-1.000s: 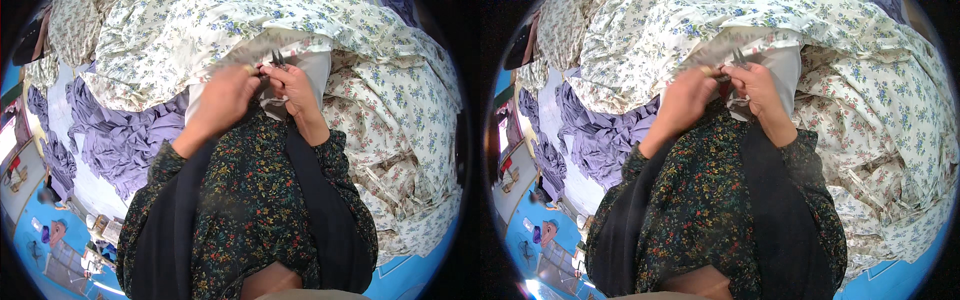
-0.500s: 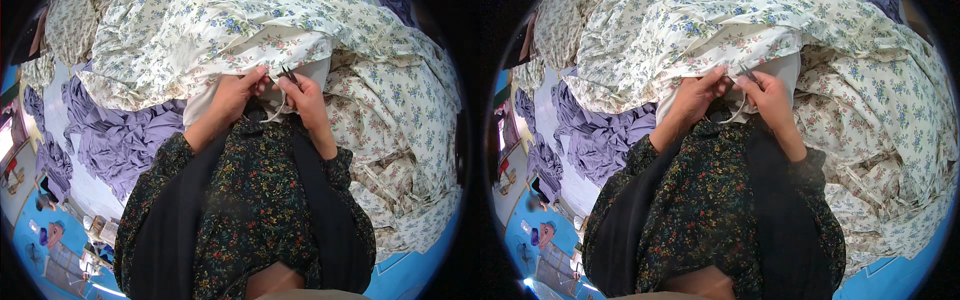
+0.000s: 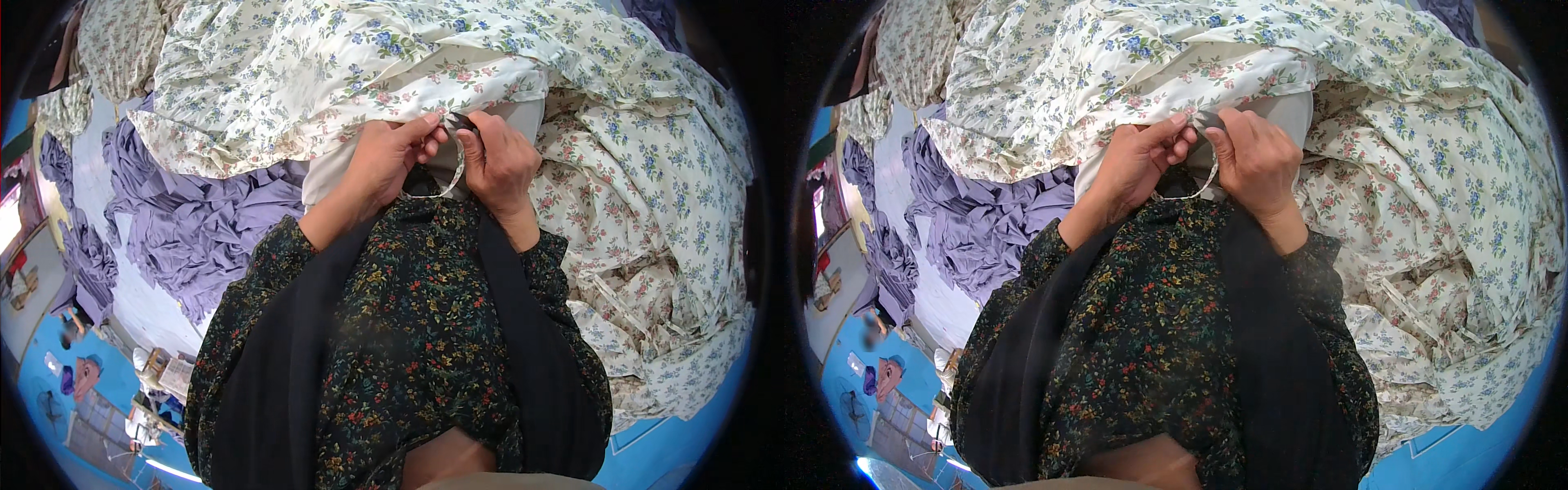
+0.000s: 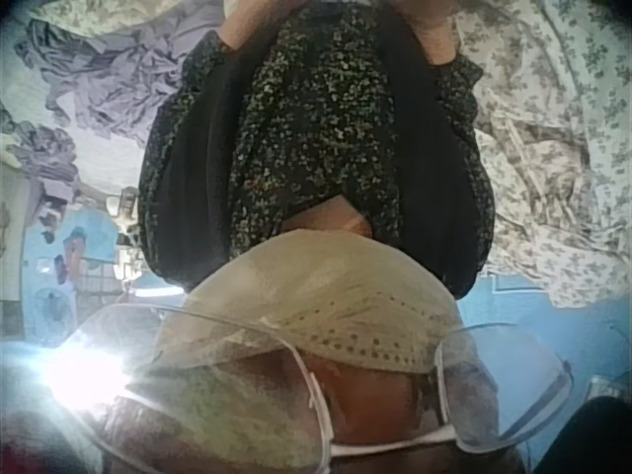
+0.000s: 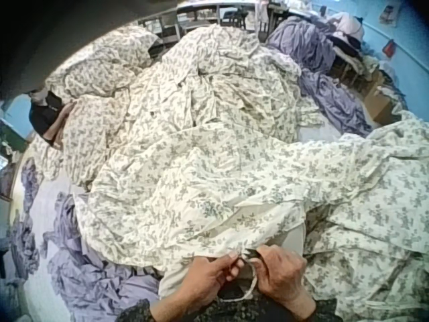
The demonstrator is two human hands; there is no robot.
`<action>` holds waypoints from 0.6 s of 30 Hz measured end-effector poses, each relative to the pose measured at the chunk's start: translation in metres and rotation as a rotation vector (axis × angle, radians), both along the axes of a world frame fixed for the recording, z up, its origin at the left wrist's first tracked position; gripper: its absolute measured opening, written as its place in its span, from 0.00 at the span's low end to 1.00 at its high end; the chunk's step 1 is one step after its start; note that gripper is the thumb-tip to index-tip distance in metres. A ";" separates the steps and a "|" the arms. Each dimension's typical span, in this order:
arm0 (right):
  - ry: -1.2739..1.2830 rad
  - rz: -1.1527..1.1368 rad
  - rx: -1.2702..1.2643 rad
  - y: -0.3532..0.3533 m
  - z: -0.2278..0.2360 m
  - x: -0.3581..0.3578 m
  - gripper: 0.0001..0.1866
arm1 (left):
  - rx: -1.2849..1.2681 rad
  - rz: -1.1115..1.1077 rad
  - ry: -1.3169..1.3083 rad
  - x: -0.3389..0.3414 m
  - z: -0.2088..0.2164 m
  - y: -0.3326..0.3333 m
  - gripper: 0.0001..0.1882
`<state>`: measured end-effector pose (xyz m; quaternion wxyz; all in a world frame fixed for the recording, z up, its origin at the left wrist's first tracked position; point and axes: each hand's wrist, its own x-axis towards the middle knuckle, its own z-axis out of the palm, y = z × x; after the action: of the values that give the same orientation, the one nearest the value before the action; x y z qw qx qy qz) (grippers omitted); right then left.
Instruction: Trimming threads and inspecting labels on floral and purple fabric in a workshop.
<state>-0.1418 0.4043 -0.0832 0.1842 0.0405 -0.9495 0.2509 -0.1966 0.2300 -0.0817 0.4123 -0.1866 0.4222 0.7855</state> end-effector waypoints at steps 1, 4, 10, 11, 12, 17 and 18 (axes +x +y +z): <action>-0.001 0.005 0.036 0.001 0.001 0.000 0.09 | 0.010 0.004 -0.019 0.000 0.000 0.000 0.12; 0.009 0.008 0.024 0.004 -0.001 0.000 0.08 | 0.015 -0.001 -0.011 0.000 0.000 0.000 0.12; 0.002 0.023 -0.028 0.001 0.001 -0.004 0.08 | -0.071 -0.010 0.072 0.005 -0.007 0.000 0.10; -0.002 0.027 -0.018 0.001 0.003 -0.004 0.08 | -0.072 -0.010 0.072 0.005 -0.007 0.000 0.10; -0.002 0.027 -0.018 0.000 0.004 -0.005 0.08 | -0.102 -0.021 0.106 0.006 -0.007 0.000 0.10; 0.003 0.058 0.008 0.000 0.005 -0.008 0.09 | -0.136 -0.015 0.157 0.007 -0.008 0.000 0.10; 0.003 0.060 0.008 0.001 0.005 -0.007 0.09 | -0.137 -0.013 0.148 0.007 -0.007 0.000 0.09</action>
<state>-0.1489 0.4053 -0.0779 0.1778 0.0698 -0.9486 0.2523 -0.1894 0.2301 -0.0890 0.3711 -0.1530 0.5054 0.7638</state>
